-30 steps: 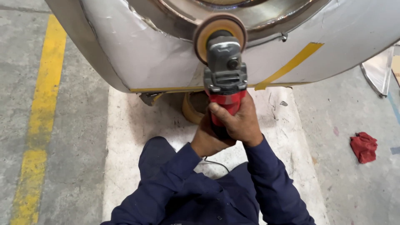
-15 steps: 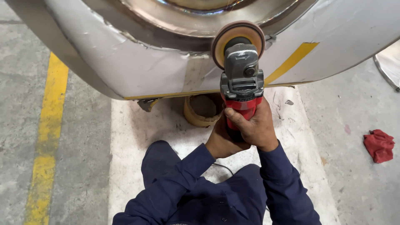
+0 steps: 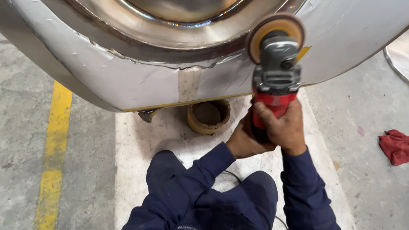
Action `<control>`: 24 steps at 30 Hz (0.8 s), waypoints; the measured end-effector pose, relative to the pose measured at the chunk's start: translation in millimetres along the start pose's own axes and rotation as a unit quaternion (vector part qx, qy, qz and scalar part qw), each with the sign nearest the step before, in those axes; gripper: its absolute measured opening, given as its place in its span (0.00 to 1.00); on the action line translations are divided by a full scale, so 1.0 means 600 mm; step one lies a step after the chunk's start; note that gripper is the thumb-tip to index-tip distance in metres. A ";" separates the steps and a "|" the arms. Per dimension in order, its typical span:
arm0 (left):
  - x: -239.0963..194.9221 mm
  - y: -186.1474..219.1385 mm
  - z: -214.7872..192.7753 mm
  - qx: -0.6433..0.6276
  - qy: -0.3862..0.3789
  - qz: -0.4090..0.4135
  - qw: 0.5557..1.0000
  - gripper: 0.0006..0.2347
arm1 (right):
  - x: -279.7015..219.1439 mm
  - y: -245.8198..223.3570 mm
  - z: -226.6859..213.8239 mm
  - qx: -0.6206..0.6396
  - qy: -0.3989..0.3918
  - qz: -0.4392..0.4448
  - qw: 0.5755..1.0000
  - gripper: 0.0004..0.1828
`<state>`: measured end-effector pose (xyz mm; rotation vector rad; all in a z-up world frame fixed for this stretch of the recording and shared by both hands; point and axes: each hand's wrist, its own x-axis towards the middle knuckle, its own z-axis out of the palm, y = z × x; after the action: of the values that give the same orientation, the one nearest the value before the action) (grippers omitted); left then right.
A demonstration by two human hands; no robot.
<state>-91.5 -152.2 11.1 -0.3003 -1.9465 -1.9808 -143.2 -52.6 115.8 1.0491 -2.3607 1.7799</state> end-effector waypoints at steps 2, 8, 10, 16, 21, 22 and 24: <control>0.010 0.014 0.005 0.005 -0.008 -0.004 1.000 0.40 | -0.003 -0.002 -0.010 -0.011 0.006 -0.012 1.000 0.22; 0.001 0.016 0.000 -0.002 0.004 0.009 1.000 0.42 | -0.002 -0.008 0.000 -0.014 -0.004 -0.039 0.999 0.29; -0.009 0.009 -0.009 0.005 0.015 0.024 1.000 0.40 | -0.003 -0.003 0.014 -0.009 -0.016 -0.032 0.999 0.30; -0.062 0.016 -0.046 0.025 0.064 0.046 0.997 0.40 | -0.018 -0.003 0.070 -0.004 -0.047 -0.022 0.999 0.29; -0.098 0.048 -0.091 0.029 0.109 0.030 0.993 0.42 | -0.026 -0.007 0.125 0.007 -0.071 -0.032 0.997 0.28; -0.107 0.042 -0.098 0.028 0.111 0.030 0.993 0.42 | -0.026 -0.013 0.137 0.006 -0.073 -0.032 0.997 0.28; -0.126 0.031 -0.113 0.100 0.137 0.043 0.985 0.40 | -0.028 -0.024 0.164 0.029 -0.098 -0.039 0.994 0.28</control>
<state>-8.8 -212.2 -3.3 -0.0537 -1.8992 -1.6572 -86.0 -130.4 86.8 1.3621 -2.3475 1.8045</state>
